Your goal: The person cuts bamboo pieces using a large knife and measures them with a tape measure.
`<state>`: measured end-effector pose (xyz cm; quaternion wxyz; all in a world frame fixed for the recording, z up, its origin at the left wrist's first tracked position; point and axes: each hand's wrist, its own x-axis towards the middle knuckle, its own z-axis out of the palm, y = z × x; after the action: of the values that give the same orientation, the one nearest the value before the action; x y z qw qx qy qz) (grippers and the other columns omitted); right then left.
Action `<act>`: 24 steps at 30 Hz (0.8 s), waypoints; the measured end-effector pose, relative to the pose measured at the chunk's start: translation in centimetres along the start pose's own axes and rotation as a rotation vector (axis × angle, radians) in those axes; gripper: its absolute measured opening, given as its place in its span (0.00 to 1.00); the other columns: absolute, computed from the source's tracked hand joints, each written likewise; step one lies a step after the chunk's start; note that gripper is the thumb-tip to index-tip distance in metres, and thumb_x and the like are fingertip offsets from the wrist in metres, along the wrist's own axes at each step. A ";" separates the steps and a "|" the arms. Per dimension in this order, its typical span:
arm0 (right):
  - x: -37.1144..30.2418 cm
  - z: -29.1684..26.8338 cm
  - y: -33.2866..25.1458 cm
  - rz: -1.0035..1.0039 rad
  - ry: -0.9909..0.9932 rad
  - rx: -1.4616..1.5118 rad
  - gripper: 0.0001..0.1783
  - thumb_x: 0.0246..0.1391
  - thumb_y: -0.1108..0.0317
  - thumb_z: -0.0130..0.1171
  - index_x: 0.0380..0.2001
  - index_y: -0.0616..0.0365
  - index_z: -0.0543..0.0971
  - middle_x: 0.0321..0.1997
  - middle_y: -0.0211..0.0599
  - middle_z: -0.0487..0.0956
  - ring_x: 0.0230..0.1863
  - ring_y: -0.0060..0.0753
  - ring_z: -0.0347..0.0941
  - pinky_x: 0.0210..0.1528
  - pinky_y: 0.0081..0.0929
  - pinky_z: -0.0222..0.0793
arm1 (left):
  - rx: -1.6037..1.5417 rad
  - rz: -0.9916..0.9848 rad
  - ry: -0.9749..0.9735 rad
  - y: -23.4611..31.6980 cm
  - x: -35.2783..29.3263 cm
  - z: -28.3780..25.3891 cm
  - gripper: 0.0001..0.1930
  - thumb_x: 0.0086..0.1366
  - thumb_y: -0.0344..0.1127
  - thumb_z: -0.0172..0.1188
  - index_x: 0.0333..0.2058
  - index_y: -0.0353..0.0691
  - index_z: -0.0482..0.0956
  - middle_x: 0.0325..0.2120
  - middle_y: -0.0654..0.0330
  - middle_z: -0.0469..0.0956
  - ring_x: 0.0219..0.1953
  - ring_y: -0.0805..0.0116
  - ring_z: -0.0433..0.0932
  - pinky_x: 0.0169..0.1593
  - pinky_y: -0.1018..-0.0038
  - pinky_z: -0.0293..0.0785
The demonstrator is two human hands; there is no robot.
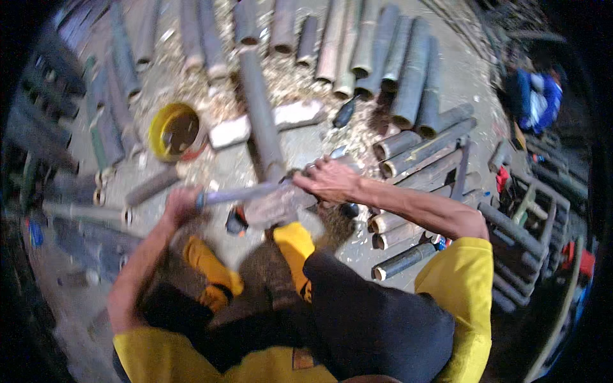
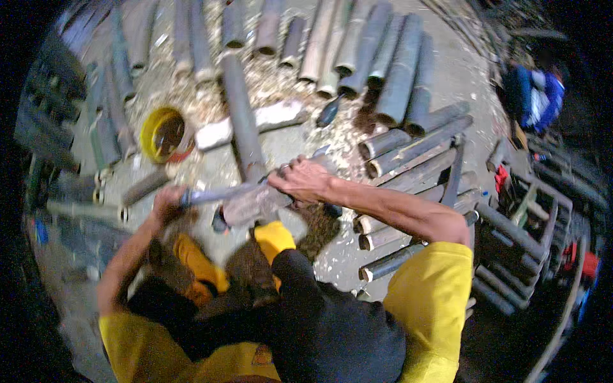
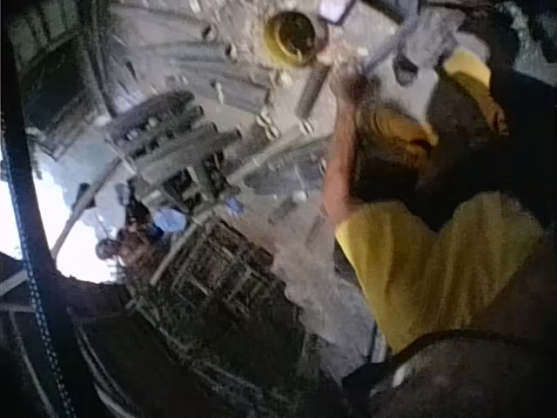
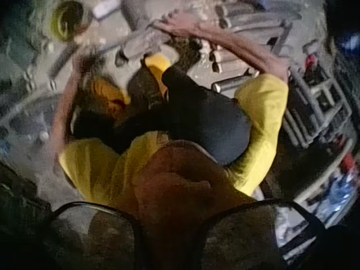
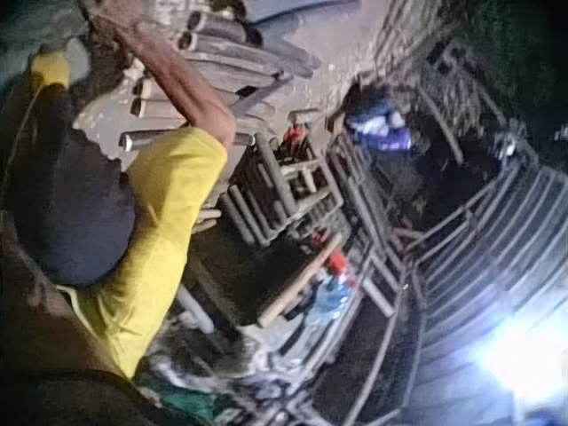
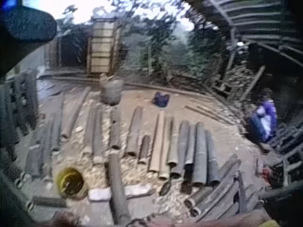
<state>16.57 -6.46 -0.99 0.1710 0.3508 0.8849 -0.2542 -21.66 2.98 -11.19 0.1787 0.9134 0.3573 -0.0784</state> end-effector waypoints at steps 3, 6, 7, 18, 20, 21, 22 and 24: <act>-1.2 3.5 -0.4 0.182 0.081 0.224 0.42 0.38 0.51 0.63 0.55 0.56 0.59 0.33 0.54 0.74 0.29 0.55 0.73 0.31 0.46 0.70 | 0.083 -0.069 0.095 1.5 -1.3 0.2 0.23 0.42 0.40 0.65 0.39 0.44 0.71 0.25 0.55 0.75 0.28 0.52 0.76 0.31 0.58 0.72; -4.2 8.7 -4.1 0.233 0.591 0.535 0.45 0.36 0.52 0.65 0.56 0.58 0.58 0.38 0.59 0.73 0.34 0.59 0.73 0.38 0.47 0.71 | -0.012 -0.176 0.178 5.5 -4.0 -0.3 0.23 0.42 0.37 0.64 0.40 0.42 0.71 0.26 0.51 0.74 0.29 0.49 0.75 0.33 0.58 0.71; -5.4 10.4 -5.4 0.333 0.666 0.703 0.43 0.38 0.50 0.64 0.55 0.59 0.59 0.41 0.60 0.72 0.39 0.61 0.72 0.42 0.47 0.69 | -0.093 -0.202 0.157 7.4 -5.3 -0.7 0.23 0.43 0.35 0.64 0.41 0.42 0.70 0.26 0.50 0.73 0.30 0.49 0.75 0.34 0.58 0.71; -14.9 21.6 -15.0 1.246 0.527 0.761 0.42 0.41 0.53 0.64 0.55 0.63 0.59 0.36 0.65 0.73 0.42 0.69 0.68 0.43 0.50 0.63 | -0.117 -0.587 0.395 -1.4 -7.2 -13.4 0.22 0.45 0.33 0.65 0.41 0.41 0.71 0.35 0.50 0.76 0.37 0.46 0.75 0.38 0.59 0.71; -15.2 23.0 -15.4 1.245 0.425 0.868 0.41 0.39 0.54 0.65 0.54 0.62 0.60 0.36 0.64 0.73 0.41 0.70 0.68 0.42 0.51 0.63 | 0.099 -0.620 0.390 -2.4 -6.1 -14.8 0.22 0.45 0.32 0.64 0.41 0.41 0.71 0.35 0.49 0.76 0.37 0.46 0.75 0.38 0.59 0.71; -15.1 23.4 -15.5 1.248 0.413 0.907 0.41 0.38 0.55 0.65 0.54 0.62 0.61 0.36 0.64 0.73 0.41 0.70 0.68 0.42 0.50 0.63 | 0.128 -0.647 0.327 -2.5 -5.9 -15.2 0.21 0.45 0.32 0.63 0.41 0.41 0.72 0.35 0.49 0.76 0.37 0.46 0.75 0.38 0.58 0.71; -15.1 23.5 -15.5 1.252 0.400 0.946 0.41 0.37 0.56 0.65 0.53 0.61 0.61 0.36 0.64 0.73 0.41 0.70 0.68 0.42 0.50 0.63 | 0.174 -0.646 0.308 -2.4 -5.6 -15.5 0.21 0.45 0.31 0.62 0.41 0.41 0.72 0.35 0.48 0.76 0.37 0.47 0.76 0.38 0.58 0.72; -14.7 23.1 -15.0 1.244 0.455 0.982 0.41 0.36 0.57 0.66 0.54 0.61 0.61 0.38 0.63 0.73 0.42 0.69 0.68 0.43 0.49 0.64 | 0.190 -0.732 0.167 -2.0 -5.2 -15.2 0.18 0.44 0.27 0.59 0.38 0.40 0.73 0.33 0.48 0.76 0.36 0.47 0.76 0.38 0.58 0.73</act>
<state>19.04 -36.84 -7.75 -0.0757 0.8546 0.3301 -0.3936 -26.57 6.90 3.70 0.0238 0.7413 0.6641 -0.0949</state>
